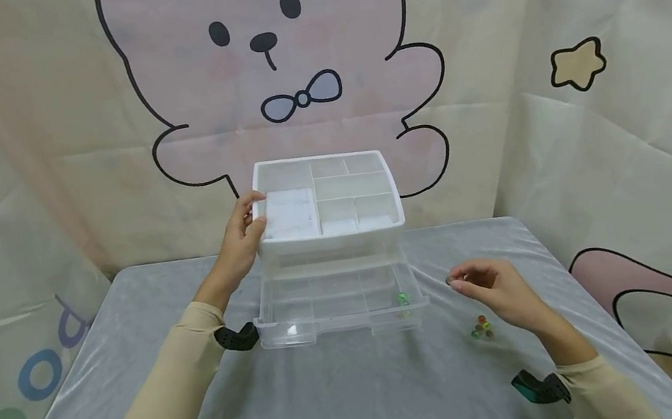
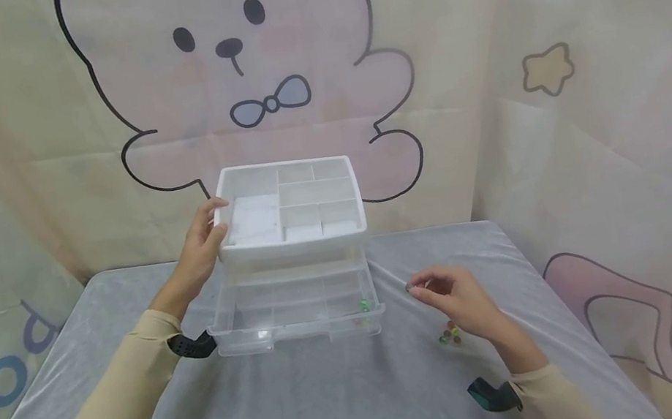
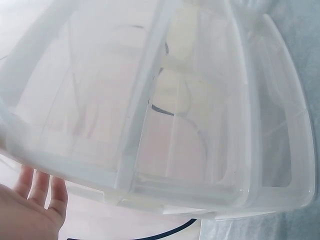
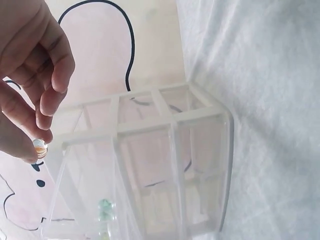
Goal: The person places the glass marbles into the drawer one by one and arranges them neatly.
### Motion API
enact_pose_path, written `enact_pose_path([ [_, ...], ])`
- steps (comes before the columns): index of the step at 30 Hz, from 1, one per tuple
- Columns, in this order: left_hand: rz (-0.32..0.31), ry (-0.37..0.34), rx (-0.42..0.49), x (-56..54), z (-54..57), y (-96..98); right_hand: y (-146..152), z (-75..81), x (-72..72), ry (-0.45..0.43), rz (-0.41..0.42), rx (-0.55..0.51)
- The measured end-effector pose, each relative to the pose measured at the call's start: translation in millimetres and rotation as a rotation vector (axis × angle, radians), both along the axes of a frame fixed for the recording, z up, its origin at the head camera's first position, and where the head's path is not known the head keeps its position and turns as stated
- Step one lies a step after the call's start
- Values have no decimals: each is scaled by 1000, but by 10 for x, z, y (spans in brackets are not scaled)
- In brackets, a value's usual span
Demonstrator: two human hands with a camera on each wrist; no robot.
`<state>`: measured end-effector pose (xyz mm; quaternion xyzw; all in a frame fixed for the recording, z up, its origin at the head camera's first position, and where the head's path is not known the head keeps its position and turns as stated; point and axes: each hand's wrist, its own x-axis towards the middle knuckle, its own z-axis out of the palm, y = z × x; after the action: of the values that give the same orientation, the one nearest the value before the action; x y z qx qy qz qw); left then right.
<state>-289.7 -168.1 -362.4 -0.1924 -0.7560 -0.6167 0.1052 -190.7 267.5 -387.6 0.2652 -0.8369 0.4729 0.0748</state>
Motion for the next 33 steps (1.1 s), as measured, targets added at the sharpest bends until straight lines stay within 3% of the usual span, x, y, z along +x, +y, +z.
enact_pose_path([
  [13,-9,11,20,5,13,14,-239,107,-25,57,34,-96],
  [23,2,19,7,2,-8,3,-353,193,-28,60,-11,-29],
  [33,-5,-3,2,4,11,-2,-465,240,-54,61,37,-49],
])
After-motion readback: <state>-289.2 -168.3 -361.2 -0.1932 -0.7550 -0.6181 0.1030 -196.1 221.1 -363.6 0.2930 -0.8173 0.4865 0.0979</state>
